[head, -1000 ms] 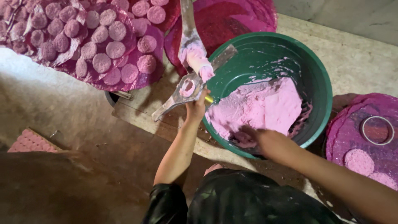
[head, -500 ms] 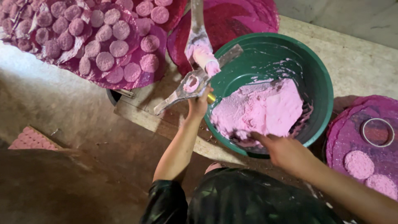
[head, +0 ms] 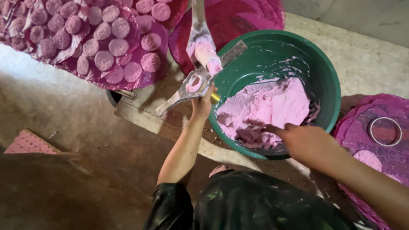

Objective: The person scoops pink paste from a green bowl into a handheld metal mold, presses it with a cylindrical tool, and releases circular pink pads onto a glittery pink tray. The process is repeated continuously, with finished pads accumulating on the tray.

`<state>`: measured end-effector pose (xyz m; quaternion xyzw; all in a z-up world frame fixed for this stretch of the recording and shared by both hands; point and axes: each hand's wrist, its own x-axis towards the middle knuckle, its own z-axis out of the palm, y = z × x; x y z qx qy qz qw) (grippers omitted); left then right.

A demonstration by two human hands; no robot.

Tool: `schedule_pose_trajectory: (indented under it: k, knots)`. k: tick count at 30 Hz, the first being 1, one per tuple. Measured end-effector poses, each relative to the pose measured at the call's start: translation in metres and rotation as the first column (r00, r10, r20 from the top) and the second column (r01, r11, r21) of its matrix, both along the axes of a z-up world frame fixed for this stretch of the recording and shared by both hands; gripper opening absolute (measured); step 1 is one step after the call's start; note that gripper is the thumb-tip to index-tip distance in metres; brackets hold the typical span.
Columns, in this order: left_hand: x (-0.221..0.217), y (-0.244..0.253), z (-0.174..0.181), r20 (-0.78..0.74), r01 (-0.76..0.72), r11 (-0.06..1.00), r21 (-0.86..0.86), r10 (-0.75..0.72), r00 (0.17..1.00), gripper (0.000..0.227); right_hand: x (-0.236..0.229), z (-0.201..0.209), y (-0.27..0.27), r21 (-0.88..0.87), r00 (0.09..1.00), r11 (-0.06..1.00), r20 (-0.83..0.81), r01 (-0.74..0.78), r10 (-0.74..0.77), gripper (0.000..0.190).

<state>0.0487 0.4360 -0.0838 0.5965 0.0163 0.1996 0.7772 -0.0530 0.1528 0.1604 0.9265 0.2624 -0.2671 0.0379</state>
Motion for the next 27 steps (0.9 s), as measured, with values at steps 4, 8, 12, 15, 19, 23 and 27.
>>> schedule_pose_trajectory:
  k: [4,8,12,15,19,23,27]
  knots:
    - [0.001,0.002,-0.005,0.030,0.016,0.999,0.039,-0.017,0.999,0.020,0.024,0.003,0.013,-0.037,1.000,0.999,0.001,0.006,-0.006,0.065]
    - [-0.002,0.000,-0.002,0.019,0.007,0.997,0.079,-0.008,1.000,0.020,0.065,-0.004,-0.029,-0.274,0.987,0.948,0.033,0.160,-0.157,0.072]
    - [-0.009,-0.003,0.037,0.026,-0.042,0.984,0.176,0.038,0.999,0.019,0.091,0.001,-0.060,-0.051,0.968,0.975,0.138,0.218,-0.209,0.049]
    - [-0.016,-0.003,0.092,0.177,-0.239,0.897,0.371,0.184,0.967,0.025,0.093,0.032,-0.078,0.207,0.948,0.927,-0.007,0.313,-0.319,0.038]
    - [-0.029,-0.011,0.163,0.217,-0.344,0.539,0.769,0.286,0.933,0.058,0.088,0.047,-0.097,0.350,0.810,0.735,-0.335,0.581,-0.481,0.038]
    - [-0.044,-0.031,0.198,-0.031,0.030,0.354,0.935,-0.002,1.000,0.084,0.078,0.047,-0.096,0.349,0.885,0.815,-0.230,0.463,-0.404,0.037]
    - [-0.050,-0.036,0.197,0.112,-0.056,0.243,0.968,-0.221,0.969,0.066,0.062,0.087,-0.066,0.152,0.942,0.987,0.334,-0.058,0.004,0.040]
